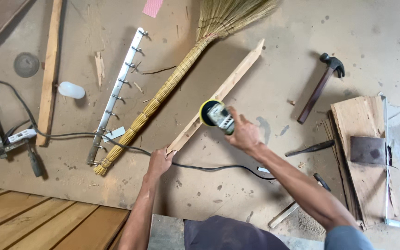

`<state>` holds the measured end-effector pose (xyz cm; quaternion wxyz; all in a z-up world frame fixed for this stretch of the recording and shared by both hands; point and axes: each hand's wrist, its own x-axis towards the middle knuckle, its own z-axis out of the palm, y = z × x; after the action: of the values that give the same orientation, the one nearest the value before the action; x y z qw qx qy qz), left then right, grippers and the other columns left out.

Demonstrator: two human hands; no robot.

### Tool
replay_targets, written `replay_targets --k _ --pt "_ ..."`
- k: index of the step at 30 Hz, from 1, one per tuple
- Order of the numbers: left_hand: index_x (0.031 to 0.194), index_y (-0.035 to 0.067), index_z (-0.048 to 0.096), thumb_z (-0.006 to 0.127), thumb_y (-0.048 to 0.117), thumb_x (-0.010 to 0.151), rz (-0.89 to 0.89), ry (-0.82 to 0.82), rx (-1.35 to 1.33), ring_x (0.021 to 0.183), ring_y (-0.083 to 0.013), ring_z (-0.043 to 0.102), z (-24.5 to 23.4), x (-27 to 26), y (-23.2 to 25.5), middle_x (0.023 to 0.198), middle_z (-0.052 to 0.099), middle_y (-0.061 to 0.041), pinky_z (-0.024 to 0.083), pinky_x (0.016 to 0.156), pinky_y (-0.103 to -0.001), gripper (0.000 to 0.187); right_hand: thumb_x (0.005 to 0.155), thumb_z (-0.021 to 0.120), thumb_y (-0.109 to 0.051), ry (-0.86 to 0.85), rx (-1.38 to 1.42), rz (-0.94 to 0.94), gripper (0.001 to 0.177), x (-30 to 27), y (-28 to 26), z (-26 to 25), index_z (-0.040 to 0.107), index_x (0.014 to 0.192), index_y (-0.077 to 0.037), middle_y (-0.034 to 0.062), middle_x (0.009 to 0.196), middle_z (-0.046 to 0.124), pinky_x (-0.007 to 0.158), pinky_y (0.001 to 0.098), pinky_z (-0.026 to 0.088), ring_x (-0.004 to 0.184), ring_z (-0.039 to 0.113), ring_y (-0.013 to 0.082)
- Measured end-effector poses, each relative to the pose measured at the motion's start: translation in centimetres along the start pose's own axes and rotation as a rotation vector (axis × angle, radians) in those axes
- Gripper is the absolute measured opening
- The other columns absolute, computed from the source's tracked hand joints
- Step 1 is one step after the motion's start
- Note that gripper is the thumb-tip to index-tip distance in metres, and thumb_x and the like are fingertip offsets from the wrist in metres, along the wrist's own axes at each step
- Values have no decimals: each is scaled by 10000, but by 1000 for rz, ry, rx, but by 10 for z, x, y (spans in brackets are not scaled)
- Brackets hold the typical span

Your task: The person applies adhesive from a small bottle to a wooden board, spreads it with their finger, and then uses a power sander to smooth the surface of the board.

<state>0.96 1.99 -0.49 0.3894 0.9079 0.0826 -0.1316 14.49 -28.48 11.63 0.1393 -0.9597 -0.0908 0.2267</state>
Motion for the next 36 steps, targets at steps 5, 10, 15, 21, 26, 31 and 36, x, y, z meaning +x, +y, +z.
replay_targets --k 5,10,15,21,26,31,36 --pt "1084 -124 713 697 118 941 -11 -37 -54 560 -139 586 -3 4 -2 702 695 -221 481 483 -321 281 761 791 -319 24 56 -71 981 25 13 35 243 1575 -296 123 1069 641 843 518 624 989 732 368" --pt "1081 -129 702 689 96 934 -69 -72 -118 542 -121 504 -6 13 -10 654 624 -135 417 466 -293 269 753 822 -297 99 89 -37 980 44 28 18 267 1559 -245 187 1088 649 861 570 600 1013 717 441" --pt "1039 -99 701 684 82 924 -115 -114 -152 508 -109 435 -8 18 -18 616 573 -70 358 437 -280 215 773 805 -229 174 206 52 900 67 29 -14 300 1517 -259 212 1105 654 889 589 580 1031 705 485" --pt "1111 -157 684 707 84 906 -139 -132 -181 543 -157 518 -10 22 -23 685 664 -219 397 454 -330 317 757 790 -297 230 251 173 904 110 52 -53 279 1503 -297 227 1200 655 961 595 529 1096 673 494" --pt "895 12 673 715 109 902 -157 -140 -151 501 -88 402 -11 25 -23 606 517 1 326 433 -258 106 738 800 -374 341 278 338 819 150 76 -76 311 1395 -348 248 1021 707 911 603 516 1017 696 495" --pt "877 -11 673 712 119 914 -140 -139 -129 485 -99 386 -10 22 -20 583 505 -21 329 423 -270 140 720 827 -381 413 297 353 822 176 89 -86 315 1362 -350 215 972 715 876 581 530 982 713 476" --pt "850 -1 650 707 111 917 -125 -147 -114 504 -99 356 -12 22 -21 600 465 0 333 435 -264 143 764 812 -269 324 312 293 889 117 42 -80 296 1487 -251 267 1169 694 960 575 518 1123 675 467"
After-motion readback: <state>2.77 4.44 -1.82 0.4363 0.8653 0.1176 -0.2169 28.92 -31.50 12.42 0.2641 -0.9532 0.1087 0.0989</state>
